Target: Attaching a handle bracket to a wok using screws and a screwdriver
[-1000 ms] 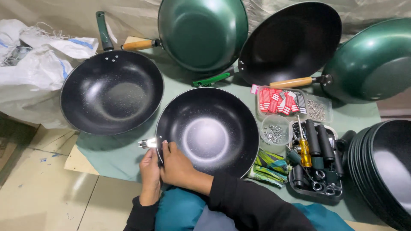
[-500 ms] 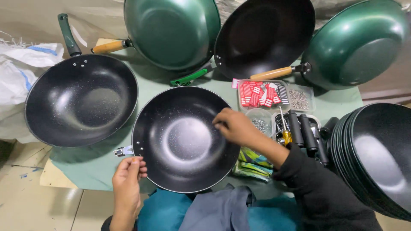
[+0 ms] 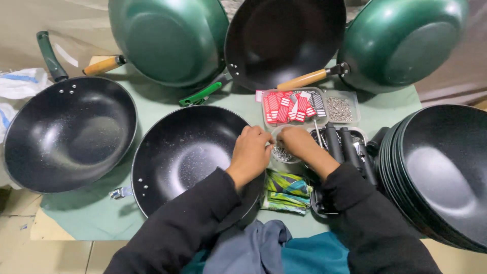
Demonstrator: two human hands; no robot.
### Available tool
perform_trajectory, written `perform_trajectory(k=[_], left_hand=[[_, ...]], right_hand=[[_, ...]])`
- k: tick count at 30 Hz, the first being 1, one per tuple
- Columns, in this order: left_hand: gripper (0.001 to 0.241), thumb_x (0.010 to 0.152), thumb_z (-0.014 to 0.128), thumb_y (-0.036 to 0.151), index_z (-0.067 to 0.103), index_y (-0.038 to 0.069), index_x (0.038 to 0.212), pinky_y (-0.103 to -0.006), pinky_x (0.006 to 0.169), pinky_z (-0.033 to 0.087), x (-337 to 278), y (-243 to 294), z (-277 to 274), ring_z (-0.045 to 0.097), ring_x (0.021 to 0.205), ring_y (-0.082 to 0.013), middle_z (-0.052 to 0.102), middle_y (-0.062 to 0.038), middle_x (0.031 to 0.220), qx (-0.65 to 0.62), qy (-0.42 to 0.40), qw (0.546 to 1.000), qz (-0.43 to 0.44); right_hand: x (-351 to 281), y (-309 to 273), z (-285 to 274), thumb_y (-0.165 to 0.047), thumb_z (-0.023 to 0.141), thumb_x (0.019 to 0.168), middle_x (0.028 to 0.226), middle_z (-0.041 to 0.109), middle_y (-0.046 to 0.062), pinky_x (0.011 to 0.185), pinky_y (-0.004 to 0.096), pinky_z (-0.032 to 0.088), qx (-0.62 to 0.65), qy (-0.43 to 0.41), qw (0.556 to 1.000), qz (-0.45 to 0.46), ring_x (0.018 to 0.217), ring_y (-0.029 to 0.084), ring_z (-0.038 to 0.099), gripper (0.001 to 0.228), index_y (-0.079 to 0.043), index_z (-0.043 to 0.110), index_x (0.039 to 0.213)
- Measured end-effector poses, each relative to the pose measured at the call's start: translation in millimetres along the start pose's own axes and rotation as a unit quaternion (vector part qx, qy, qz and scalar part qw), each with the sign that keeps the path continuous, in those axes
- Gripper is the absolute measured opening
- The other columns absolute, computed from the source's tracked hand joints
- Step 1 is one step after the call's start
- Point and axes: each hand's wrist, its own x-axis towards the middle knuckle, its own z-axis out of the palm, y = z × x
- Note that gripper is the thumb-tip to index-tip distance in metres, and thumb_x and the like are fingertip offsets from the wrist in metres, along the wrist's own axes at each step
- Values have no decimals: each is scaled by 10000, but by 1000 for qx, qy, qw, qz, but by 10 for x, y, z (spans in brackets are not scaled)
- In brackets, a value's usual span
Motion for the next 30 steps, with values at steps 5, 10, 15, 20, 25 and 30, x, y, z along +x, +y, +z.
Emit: perform_trajectory(k=[5,10,15,20,25,30], left_hand=[[145,779,759,211,706,129,886,-425,740,501,266,72,440,541,974,-295,560,-50,936,83,50,995,36],[200,747,790,217,688,114,885,-433,759,477,293,2,467,526,994,-303,547,-57,961,87,37,995,34],[156,711,776,214,666,153,803,-434,753,449,287,-153,649,534,936,-297,525,-41,881,90,68,990,82],[77,812,705,216,683,180,747,-460,874,391,353,-182,868,536,937,-270,541,-35,837,132,107,975,145],[143,874,670,182,689,160,734,-556,988,326,403,-221,1179,537,933,-279,580,-51,818,184,123,958,181],[70,842,637,104,656,67,785,-500,833,405,486,-81,770,540,882,-319,542,-120,827,181,175,955,154]], right_hand=[[73,55,332,-324,545,945,887,732,104,816,517,591,48,17,996,78,933,354,746,234,-145,690,991],[-38,-69,-24,-246,563,922,873,732,117,814,512,596,68,13,995,68,929,367,751,201,-108,668,1024],[-62,24,-293,-181,726,806,853,751,166,814,552,595,131,-52,990,24,930,428,742,158,-68,743,916],[-162,197,-620,-197,728,777,860,763,152,838,533,587,152,-74,983,63,962,406,740,200,-98,747,950],[-138,291,-355,-214,685,817,858,790,128,870,501,586,139,-100,982,80,974,387,745,171,-150,804,923],[25,149,156,-237,734,777,865,764,215,863,560,578,155,-58,982,86,961,444,734,282,-25,789,955]])
